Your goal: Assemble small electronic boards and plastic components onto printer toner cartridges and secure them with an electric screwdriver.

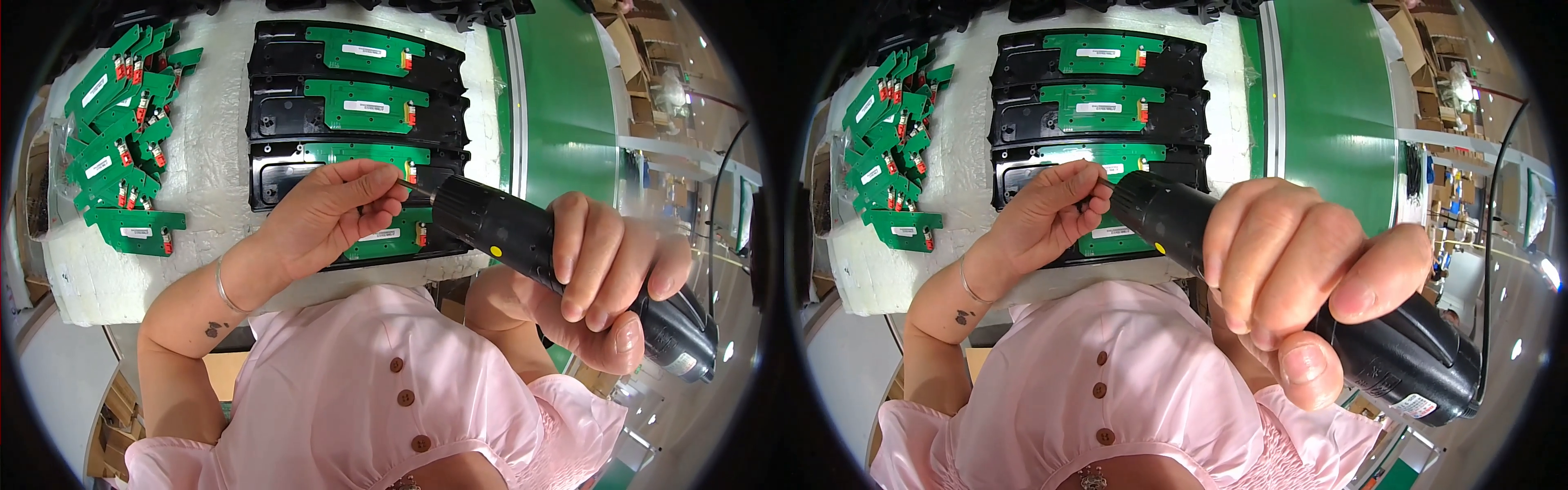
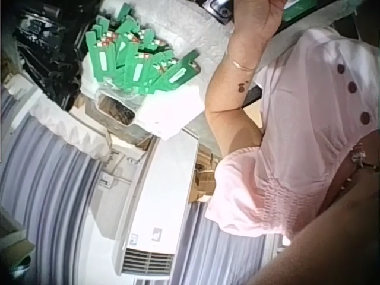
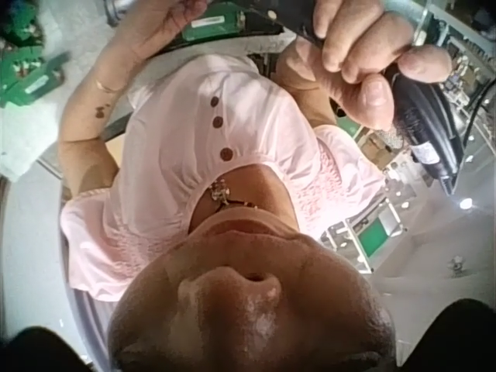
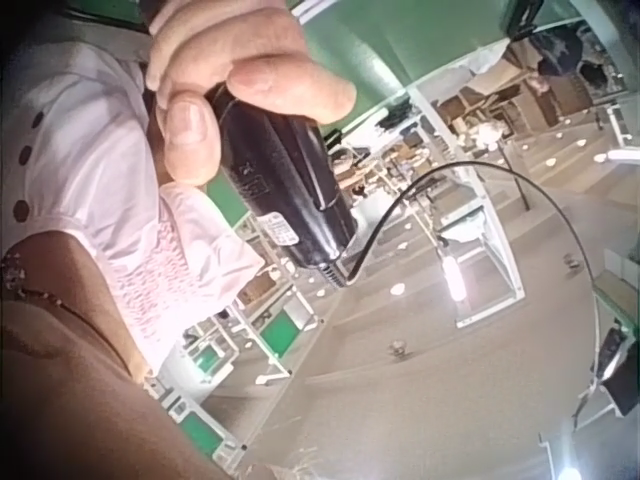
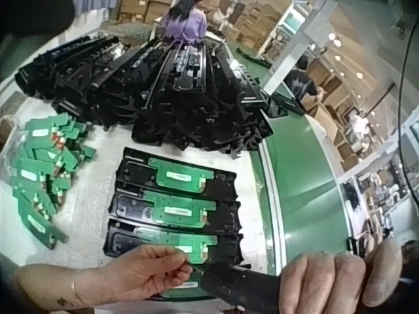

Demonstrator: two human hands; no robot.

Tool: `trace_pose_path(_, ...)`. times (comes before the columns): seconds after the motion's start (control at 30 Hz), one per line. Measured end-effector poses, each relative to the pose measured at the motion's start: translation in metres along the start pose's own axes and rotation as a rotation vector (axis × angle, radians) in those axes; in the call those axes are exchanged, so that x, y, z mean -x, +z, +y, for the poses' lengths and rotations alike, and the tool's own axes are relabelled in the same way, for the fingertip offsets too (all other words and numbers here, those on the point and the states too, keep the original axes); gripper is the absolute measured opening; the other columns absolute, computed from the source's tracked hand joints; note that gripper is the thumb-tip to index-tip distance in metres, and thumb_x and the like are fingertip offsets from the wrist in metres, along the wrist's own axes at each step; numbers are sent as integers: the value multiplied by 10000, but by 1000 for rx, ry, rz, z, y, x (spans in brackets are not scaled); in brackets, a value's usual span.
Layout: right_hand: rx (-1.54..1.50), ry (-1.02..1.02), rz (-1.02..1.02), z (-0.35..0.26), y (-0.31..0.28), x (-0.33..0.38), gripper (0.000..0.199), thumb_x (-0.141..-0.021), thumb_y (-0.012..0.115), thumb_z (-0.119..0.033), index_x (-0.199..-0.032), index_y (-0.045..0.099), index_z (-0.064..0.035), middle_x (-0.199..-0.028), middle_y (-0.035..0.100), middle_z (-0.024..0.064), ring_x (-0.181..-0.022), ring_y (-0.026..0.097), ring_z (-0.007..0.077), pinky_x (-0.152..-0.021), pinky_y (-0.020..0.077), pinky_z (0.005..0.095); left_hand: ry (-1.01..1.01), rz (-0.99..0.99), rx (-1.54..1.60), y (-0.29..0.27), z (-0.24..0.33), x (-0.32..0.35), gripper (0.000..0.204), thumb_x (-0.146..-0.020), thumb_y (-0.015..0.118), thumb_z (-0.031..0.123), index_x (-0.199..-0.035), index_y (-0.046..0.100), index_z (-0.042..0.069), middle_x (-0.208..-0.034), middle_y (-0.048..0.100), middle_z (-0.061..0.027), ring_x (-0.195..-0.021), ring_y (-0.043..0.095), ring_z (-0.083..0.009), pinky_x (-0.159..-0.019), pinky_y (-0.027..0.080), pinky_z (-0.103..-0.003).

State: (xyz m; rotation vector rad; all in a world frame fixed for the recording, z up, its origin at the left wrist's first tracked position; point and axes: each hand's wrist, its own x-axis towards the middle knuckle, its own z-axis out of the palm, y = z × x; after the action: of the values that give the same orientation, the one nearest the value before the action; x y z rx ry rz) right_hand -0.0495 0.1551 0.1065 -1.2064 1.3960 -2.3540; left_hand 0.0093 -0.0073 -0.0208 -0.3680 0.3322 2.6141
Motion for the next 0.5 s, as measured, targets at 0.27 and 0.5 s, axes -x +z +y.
trace_pose_path(0.27, 49, -48, 63, 23, -1, 0, 252, -674, 457, -58, -926, 465, -60, -563, 425, -37, -480, 417, 97, -559, 350, 262, -121, 23, -39, 21, -11, 4, 372, -918, 450, 251, -1111, 477, -67, -1023, 572, -154, -907, 592, -200, -804, 499, -256)
trace_pose_path(0.5, 92, 52, 245, 68, -29, -9, 251, -690, 455, 22, -939, 423, 14, -593, 454, 72, -447, 388, 143, -475, 385, 311, -113, -24, -201, 11, -18, 3, 388, -933, 410, 214, -1177, 422, -88, -1094, 540, -213, -1003, 563, -257, -892, 456, -296)
